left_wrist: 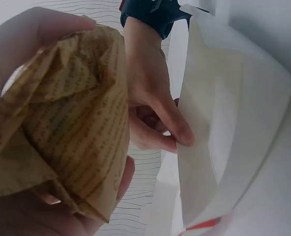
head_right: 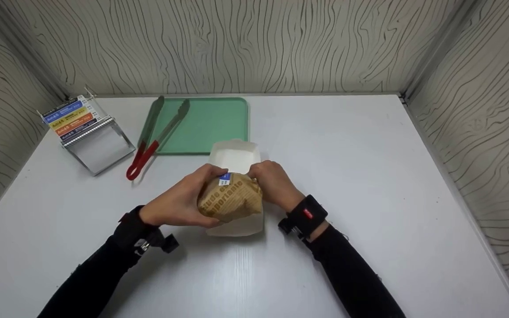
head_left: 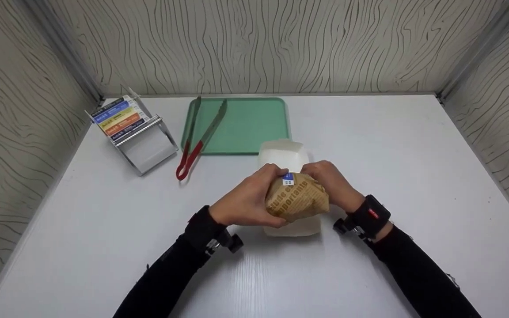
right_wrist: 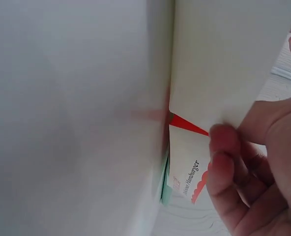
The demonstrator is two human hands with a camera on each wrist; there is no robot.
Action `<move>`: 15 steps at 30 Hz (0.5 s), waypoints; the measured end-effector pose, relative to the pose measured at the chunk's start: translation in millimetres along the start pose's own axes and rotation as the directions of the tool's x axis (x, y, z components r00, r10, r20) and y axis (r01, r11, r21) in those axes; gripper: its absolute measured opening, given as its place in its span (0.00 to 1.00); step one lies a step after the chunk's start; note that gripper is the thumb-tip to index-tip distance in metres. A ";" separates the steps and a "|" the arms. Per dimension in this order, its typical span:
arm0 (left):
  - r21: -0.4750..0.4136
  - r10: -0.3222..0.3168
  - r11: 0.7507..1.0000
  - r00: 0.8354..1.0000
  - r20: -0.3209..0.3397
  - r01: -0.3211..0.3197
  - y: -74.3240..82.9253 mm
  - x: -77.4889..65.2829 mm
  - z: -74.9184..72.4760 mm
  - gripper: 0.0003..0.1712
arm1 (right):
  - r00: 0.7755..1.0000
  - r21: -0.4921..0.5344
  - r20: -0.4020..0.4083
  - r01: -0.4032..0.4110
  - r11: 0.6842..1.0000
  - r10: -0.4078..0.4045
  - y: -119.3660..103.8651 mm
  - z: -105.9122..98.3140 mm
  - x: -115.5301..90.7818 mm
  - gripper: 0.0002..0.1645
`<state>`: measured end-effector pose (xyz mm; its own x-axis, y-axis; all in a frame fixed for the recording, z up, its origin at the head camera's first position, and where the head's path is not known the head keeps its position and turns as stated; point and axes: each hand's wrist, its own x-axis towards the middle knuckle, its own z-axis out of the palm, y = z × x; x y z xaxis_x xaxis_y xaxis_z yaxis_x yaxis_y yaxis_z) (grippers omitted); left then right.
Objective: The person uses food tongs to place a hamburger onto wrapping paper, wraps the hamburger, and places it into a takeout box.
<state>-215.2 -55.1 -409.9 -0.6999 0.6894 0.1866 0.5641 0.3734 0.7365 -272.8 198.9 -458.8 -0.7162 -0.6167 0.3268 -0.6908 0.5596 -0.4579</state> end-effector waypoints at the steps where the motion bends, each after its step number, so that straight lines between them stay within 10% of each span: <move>1: 0.002 0.001 1.000 1.000 0.002 -0.001 0.1 0.1 0.0 0.49 | 1.000 -0.002 0.003 -0.001 1.000 0.001 -0.8 0.9 1.9 0.07; 15: 0.047 0.013 0.999 1.000 0.016 -0.013 -4.5 -0.3 1.2 0.49 | 0.999 0.012 0.029 -0.034 0.999 0.033 -4.2 1.7 4.6 0.06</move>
<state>-217.0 -56.2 -414.0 -0.6855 0.7041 0.1854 0.5932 0.3926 0.7028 -273.0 192.7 -456.7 -0.7356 -0.6133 0.2875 -0.6650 0.5731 -0.4789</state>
